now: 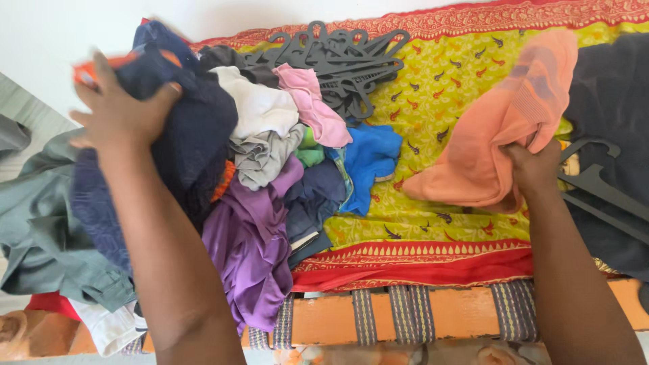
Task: The person selects a blue garment from a pile of clothes on a bed, places it on a black hanger, and fastens the buttons. The person then adjusts the garment on the hanger and smooths the fabric.
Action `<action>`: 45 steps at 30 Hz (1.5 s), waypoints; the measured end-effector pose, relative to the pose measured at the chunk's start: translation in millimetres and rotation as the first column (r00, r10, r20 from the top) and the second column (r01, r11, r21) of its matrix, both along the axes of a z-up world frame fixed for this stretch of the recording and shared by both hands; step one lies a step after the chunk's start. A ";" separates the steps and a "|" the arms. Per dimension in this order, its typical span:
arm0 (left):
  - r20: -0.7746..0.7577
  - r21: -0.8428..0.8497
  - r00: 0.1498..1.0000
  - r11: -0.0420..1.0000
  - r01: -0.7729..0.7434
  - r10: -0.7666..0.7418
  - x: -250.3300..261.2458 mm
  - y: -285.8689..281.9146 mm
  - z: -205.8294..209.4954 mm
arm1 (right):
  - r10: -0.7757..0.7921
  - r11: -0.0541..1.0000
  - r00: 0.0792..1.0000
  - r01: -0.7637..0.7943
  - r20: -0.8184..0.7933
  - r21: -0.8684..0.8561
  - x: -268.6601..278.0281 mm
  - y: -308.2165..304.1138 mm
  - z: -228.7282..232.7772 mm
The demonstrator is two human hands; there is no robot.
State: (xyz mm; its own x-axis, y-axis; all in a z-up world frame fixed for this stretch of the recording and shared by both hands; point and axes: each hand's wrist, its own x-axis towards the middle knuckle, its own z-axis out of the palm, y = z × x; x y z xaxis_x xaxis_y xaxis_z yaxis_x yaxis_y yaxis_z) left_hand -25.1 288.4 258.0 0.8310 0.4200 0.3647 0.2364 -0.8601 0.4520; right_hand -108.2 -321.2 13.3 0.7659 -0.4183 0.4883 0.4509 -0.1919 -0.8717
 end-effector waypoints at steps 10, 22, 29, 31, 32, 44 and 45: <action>0.038 0.046 0.977 0.976 -0.213 0.211 0.1 -0.7 -63.1 | -0.095 0.995 0.995 0.096 -0.039 0.010 11.1 -24.0 -6.0; -0.281 0.323 0.533 0.445 0.836 -0.798 -30.3 -208.4 -264.2 | -0.287 0.376 0.929 0.333 0.233 -0.865 221.9 73.7 111.6; -0.398 0.255 0.551 0.489 0.834 -0.733 -14.3 -214.8 -313.5 | -0.011 0.308 0.943 -0.314 -0.333 -0.898 279.5 172.5 32.2; -0.422 0.213 0.535 0.494 0.843 -0.732 -10.5 -211.3 -312.1 | 0.044 0.101 0.892 -0.452 -0.450 -0.887 262.7 186.2 -31.8; -0.417 0.216 0.534 0.490 0.844 -0.735 -8.9 -209.8 -311.8 | 0.059 0.254 0.816 -0.569 -0.575 -0.782 250.8 189.5 -56.2; 0.102 -0.286 0.515 0.471 0.835 -0.851 1.9 -201.2 -275.9 | -0.067 0.468 0.811 -0.490 -0.582 -0.736 119.5 164.5 -102.2; 0.224 -0.384 0.557 0.453 0.805 -0.800 4.4 -202.8 -269.9 | 0.176 0.628 0.802 -0.538 -0.571 -0.562 124.2 155.4 -96.4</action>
State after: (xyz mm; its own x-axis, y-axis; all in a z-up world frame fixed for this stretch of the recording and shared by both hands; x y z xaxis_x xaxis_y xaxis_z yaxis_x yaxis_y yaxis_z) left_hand -20.7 85.6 -11.9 0.8759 -0.3306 0.3514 -0.4673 -0.4008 0.7880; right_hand 16.0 -165.8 -83.1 0.9660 0.2422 0.0903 0.2386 -0.7014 -0.6716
